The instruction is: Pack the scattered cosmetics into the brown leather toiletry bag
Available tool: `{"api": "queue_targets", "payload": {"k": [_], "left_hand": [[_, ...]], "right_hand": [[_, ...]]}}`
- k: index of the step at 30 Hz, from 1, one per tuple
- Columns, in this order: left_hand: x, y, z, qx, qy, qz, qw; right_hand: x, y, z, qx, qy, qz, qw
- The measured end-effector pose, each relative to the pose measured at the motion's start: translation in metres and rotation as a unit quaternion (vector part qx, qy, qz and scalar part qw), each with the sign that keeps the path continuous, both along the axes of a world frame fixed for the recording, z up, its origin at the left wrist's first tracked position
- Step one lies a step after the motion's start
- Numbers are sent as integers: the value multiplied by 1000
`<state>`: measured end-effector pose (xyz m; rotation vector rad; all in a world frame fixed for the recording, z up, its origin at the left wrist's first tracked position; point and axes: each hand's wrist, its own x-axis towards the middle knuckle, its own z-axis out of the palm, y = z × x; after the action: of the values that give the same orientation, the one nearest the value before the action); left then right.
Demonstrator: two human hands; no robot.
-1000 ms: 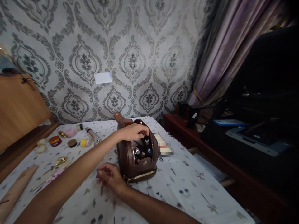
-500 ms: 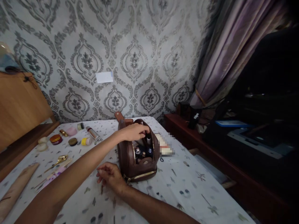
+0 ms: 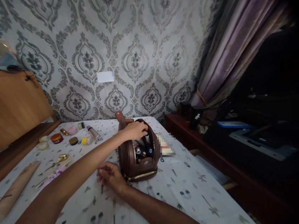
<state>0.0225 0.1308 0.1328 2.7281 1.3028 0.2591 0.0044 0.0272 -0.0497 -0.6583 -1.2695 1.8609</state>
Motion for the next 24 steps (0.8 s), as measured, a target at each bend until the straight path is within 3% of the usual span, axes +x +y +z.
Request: {"api": "queue_targets", "payload": {"k": [10,15,20,24], "left_hand": [[1,0,0,7,-5,0,1000],[-4,-18,2,40,-45,41,997],[-30,-53,-5,147,-164,52,974],[-66,-73,-20,184,-190,81,961]], "right_hand": [[2,-1,0,6,-7,1,1000],[3,1,-1,24,-12,-2,1000],[4,2,4,46,-21,-16,999],[4,6,7,73,-46,-1,996]]}}
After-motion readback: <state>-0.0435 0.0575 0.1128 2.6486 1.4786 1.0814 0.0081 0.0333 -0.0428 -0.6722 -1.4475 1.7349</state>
